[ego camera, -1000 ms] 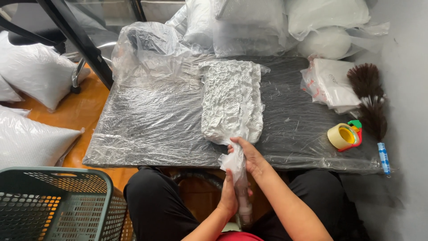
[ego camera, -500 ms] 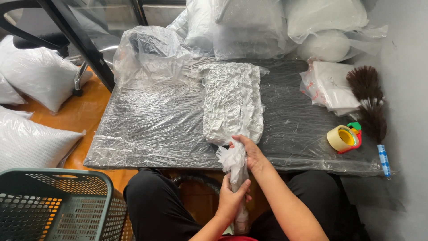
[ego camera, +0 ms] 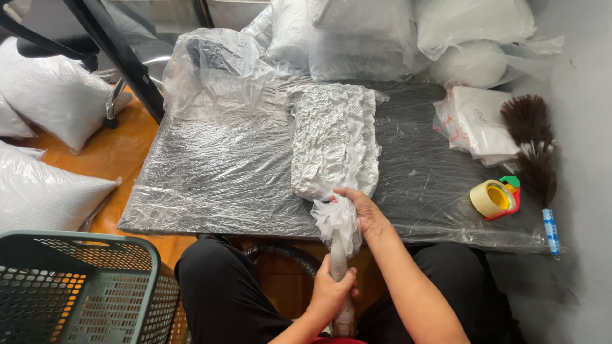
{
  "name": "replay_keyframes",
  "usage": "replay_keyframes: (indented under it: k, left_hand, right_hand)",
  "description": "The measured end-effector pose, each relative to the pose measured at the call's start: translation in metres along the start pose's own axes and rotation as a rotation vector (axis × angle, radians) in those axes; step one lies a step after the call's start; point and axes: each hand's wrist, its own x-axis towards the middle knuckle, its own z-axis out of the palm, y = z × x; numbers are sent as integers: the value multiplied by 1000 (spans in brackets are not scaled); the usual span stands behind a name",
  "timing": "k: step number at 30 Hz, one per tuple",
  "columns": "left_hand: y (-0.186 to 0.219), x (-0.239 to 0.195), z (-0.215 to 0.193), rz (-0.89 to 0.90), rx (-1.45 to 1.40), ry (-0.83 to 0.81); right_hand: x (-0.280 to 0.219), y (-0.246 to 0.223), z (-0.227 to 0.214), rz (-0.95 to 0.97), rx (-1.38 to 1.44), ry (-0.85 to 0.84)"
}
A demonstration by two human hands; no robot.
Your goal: The person places a pillow inside a clear plastic bag, brushes the surface with a feather duster, and then uses a vacuum cleaner hose to remove air from the bag. They fold and seal the bag to compress the pillow.
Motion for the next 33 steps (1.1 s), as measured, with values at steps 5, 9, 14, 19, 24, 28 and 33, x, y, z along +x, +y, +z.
replay_keyframes:
  k: [5, 9, 14, 19, 24, 28, 33]
  left_hand:
    - [-4, 0, 0, 30, 38, -14]
    - [0, -6, 1, 43, 38, -30]
    - [-3, -7, -1, 76, 78, -26]
    - [-5, -13, -2, 78, 113, -7]
    - [-3, -18, -4, 112, 127, -21]
    - [-2, -21, -6, 127, 148, -21]
    - [-4, -26, -10, 118, 160, -36]
  right_hand:
    - [13, -6, -12, 74, -12, -143]
    - [20, -6, -21, -7, -75, -205]
    - [31, -10, -31, -2, -109, -178]
    - [27, -12, -24, 32, -114, -291]
    - [31, -13, -23, 27, -84, -266]
    - [26, -13, -18, -44, -73, -292]
    - [23, -13, -19, -89, -96, -265]
